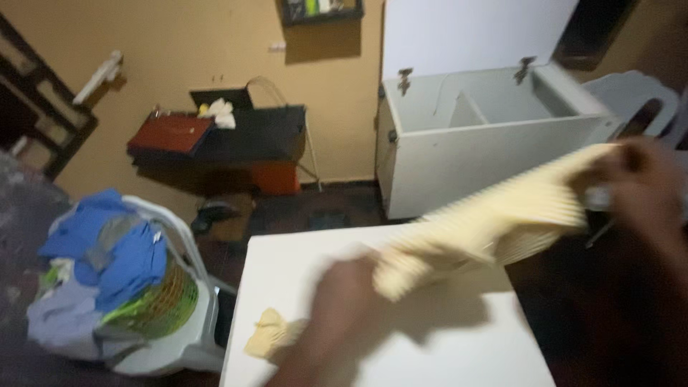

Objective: The person picks up a shirt and lays it out on a table, smoothing it with their hands, and then begins to fold one of the sleeves.

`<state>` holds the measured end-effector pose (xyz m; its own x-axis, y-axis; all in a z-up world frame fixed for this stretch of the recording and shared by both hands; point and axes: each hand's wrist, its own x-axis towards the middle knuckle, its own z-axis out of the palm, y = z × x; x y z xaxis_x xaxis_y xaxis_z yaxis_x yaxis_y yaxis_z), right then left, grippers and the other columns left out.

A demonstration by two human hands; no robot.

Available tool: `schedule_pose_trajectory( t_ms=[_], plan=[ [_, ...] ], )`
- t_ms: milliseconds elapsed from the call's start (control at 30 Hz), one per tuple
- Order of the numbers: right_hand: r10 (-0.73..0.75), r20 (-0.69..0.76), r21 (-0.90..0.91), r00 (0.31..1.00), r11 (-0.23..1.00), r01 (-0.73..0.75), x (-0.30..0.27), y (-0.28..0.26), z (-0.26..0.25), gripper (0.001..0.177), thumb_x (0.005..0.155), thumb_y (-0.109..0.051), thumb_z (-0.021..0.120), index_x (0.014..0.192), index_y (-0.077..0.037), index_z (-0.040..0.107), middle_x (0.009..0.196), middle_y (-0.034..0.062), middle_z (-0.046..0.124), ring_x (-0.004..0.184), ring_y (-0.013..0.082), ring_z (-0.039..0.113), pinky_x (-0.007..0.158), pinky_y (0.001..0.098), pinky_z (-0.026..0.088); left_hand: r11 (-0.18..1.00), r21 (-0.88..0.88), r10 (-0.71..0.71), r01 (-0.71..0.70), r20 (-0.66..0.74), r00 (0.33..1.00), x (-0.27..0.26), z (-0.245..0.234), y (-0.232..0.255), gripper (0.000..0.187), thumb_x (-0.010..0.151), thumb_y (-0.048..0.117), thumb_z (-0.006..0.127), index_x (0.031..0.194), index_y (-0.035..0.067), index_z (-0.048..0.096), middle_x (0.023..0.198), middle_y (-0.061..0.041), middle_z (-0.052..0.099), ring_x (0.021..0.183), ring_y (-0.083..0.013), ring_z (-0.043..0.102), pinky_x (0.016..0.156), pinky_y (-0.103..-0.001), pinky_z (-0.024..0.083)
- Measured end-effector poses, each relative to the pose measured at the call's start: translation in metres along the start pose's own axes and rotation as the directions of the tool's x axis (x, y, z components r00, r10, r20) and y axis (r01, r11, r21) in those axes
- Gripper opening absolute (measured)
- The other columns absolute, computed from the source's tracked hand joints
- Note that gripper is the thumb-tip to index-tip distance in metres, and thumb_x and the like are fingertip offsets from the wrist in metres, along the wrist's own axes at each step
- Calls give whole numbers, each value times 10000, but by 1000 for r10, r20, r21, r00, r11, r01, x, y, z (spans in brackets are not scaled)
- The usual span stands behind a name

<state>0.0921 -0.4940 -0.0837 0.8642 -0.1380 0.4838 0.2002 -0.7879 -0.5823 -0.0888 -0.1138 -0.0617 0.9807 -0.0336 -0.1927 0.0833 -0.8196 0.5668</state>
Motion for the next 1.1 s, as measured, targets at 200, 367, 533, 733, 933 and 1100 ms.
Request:
schedule_pose_trajectory(
  t_ms=[200, 367, 533, 733, 933, 1100],
  plan=[
    [98, 125, 15, 987, 995, -101, -40, 36, 62, 201, 1028, -128, 607, 1161, 22, 619, 1063, 203, 648, 974, 322, 659, 838, 446, 548, 690, -499, 626, -524, 50, 778, -55, 64, 49, 303, 882, 288, 683, 1069, 51, 709, 907, -181, 735, 880, -331, 726, 789, -448, 564],
    [77, 233, 23, 969, 996, -85, -57, 36, 130, 209, 984, -101, 605, 1153, 24, 605, 1078, 215, 620, 1005, 345, 626, 878, 465, 519, 548, -665, 584, -508, -131, 801, -72, 104, 65, 270, 946, 268, 627, 1069, 34, 686, 923, -211, 717, 895, -380, 704, 788, -475, 551],
    [12, 223, 13, 975, 1000, -15, -55, 36, 178, 227, 941, -75, 603, 1144, 25, 591, 1094, 226, 592, 1037, 368, 592, 918, 484, 491, 495, -709, 467, -502, -271, 842, -64, 128, 47, 254, 1010, 247, 570, 1069, 18, 663, 938, -242, 699, 909, -429, 682, 786, -501, 538],
    [-139, 231, -18, 963, 989, 147, -13, 5, 297, 256, 889, -43, 601, 1134, 26, 575, 1112, 240, 558, 1075, 396, 551, 965, 506, 457, 568, -751, 89, -338, -352, 932, -42, 169, -20, 262, 1087, 223, 502, 1069, -2, 635, 957, -279, 677, 926, -488, 656, 784, -533, 522],
    [-338, 400, 31, 852, 934, 356, -47, -27, 511, 293, 836, -11, 599, 1124, 28, 559, 1131, 253, 525, 1113, 423, 511, 1013, 529, 424, 590, -797, -447, 129, -189, 874, -31, 216, -149, 365, 1067, 316, 470, 1115, 11, 664, 949, -271, 725, 935, -462, 700, 786, -502, 548],
    [-596, 447, 268, 667, 801, 535, -160, -122, 630, 204, 797, -5, 630, 991, 8, 569, 1127, 246, 528, 1195, 424, 499, 1169, 604, 278, 546, -744, -695, 385, -145, 705, -41, 247, -272, 433, 1082, 339, 415, 1218, 12, 665, 1075, -242, 759, 1025, -375, 745, 884, -449, 582]
  ],
)
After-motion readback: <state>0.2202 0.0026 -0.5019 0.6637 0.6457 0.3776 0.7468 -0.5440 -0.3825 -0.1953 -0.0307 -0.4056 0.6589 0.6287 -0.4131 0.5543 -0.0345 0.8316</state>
